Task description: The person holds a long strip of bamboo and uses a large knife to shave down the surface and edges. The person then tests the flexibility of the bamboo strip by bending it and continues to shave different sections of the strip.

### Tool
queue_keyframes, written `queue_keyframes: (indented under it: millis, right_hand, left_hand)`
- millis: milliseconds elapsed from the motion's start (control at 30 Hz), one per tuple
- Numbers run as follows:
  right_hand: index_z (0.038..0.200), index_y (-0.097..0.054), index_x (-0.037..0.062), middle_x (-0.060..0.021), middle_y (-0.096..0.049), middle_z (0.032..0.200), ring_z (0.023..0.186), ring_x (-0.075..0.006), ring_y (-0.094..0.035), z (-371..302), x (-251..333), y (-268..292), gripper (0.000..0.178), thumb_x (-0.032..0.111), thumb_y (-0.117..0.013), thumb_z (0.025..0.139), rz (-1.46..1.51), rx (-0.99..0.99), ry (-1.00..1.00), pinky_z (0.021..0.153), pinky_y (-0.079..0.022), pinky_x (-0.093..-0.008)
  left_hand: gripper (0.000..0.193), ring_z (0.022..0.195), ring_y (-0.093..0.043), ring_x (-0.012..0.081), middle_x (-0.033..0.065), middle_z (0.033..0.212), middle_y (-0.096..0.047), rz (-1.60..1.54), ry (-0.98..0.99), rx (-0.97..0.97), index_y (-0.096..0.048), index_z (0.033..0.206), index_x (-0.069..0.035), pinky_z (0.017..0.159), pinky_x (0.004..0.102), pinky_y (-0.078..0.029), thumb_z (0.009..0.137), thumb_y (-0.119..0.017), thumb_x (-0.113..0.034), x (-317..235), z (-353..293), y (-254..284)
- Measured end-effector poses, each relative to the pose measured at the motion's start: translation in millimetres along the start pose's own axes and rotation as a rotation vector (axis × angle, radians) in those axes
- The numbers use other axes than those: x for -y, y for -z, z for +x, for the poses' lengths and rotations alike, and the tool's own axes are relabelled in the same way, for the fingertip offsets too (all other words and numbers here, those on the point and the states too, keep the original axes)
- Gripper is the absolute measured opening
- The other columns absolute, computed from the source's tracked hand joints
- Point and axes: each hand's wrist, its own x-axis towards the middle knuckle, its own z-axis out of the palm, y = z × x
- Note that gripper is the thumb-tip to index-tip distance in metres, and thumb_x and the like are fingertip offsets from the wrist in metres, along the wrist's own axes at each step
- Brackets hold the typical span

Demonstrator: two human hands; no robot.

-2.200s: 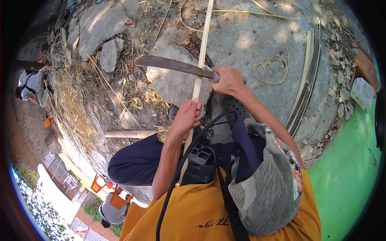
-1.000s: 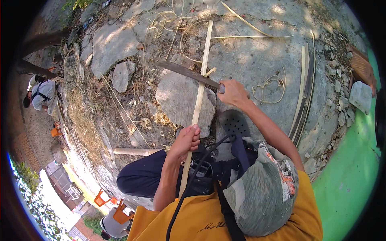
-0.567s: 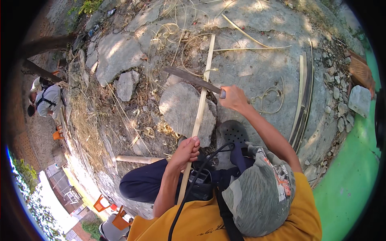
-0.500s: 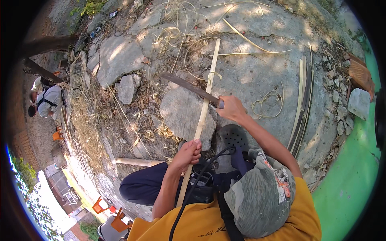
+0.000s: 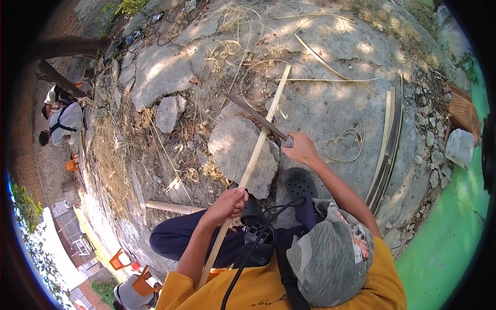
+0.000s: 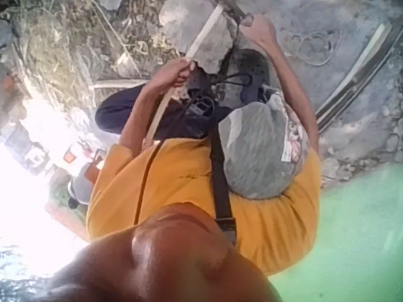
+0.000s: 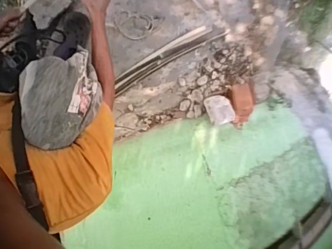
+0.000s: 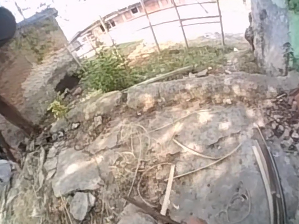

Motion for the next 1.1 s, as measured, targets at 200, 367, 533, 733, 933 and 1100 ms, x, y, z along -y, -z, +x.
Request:
queue_keyframes:
  millis: [200, 367, 533, 733, 933, 1100]
  right_hand:
    - [0.099, -0.069, -0.0046, -0.0215, -0.068, 0.078, 0.075, -0.0332, -0.069, -32.2, 20.5, -10.3, 0.039, 0.025, -0.070, 0.073, 0.276, 0.048, -0.017, 0.072, -0.053, -0.0430]
    - [0.102, -0.066, -0.0077, -0.0190, -0.067, 0.073, 0.066, -0.0288, -0.066, -39.9, 36.1, -1.3, 0.040, 0.020, -0.070, 0.074, 0.347, 0.033, 0.000, 0.067, -0.052, -0.0391]
    - [0.103, -0.066, -0.0050, -0.0191, -0.065, 0.070, 0.061, -0.0282, -0.065, -47.4, 31.3, 6.3, 0.037, 0.018, -0.071, 0.073, 0.384, -0.061, 0.113, 0.063, -0.050, -0.0375]
    - [0.105, -0.069, 0.0005, -0.0252, -0.068, 0.078, 0.074, -0.0416, -0.070, -54.8, 31.5, 6.4, 0.041, 0.023, -0.072, 0.071, 0.202, -0.039, 0.158, 0.071, -0.055, -0.0445]
    - [0.106, -0.072, 0.0085, -0.0258, -0.070, 0.083, 0.081, -0.0465, -0.068, -57.8, 19.5, 2.7, 0.041, 0.029, -0.070, 0.071, -0.013, 0.086, 0.052, 0.077, -0.055, -0.0510]
    - [0.101, -0.073, 0.0086, -0.0247, -0.070, 0.082, 0.080, -0.0465, -0.068, -49.3, 12.0, 9.6, 0.036, 0.027, -0.069, 0.070, 0.007, 0.036, 0.034, 0.075, -0.055, -0.0507]
  left_hand:
    - [0.032, 0.047, -0.050, 0.0095, 0.0037, 0.076, -0.058, 0.666, -0.111, -0.374, -0.055, 0.118, -0.002, 0.047, 0.0240, -0.043, 0.110, -0.042, -0.030, -51.4, -29.5, 46.1]
    - [0.031, 0.057, -0.054, 0.0086, 0.0019, 0.078, -0.057, 0.867, -0.291, -0.343, -0.064, 0.108, -0.001, 0.051, 0.0273, -0.047, 0.107, -0.047, -0.028, -97.5, -14.6, 52.9]
    - [0.031, 0.068, -0.057, 0.0085, 0.0037, 0.085, -0.057, 0.740, -0.234, -0.347, -0.066, 0.108, 0.000, 0.052, 0.0272, -0.049, 0.106, -0.049, -0.026, -74.2, 11.8, -8.2]
    - [0.033, 0.065, -0.056, 0.0097, 0.0078, 0.096, -0.061, 0.198, -0.271, -0.166, -0.051, 0.131, -0.001, 0.046, 0.0244, -0.043, 0.108, -0.045, -0.023, -35.0, 54.8, -38.7]
    - [0.031, 0.054, -0.038, 0.0045, -0.0011, 0.081, -0.044, -0.088, -0.137, -0.058, -0.053, 0.110, -0.006, 0.040, 0.0203, -0.029, 0.110, -0.043, -0.035, -21.6, 88.2, -45.0]
    - [0.031, 0.053, -0.030, 0.0025, -0.0047, 0.076, -0.037, -0.177, -0.097, 0.092, -0.050, 0.103, -0.008, 0.041, 0.0196, -0.023, 0.111, -0.041, -0.036, -9.1, 100.6, -42.8]
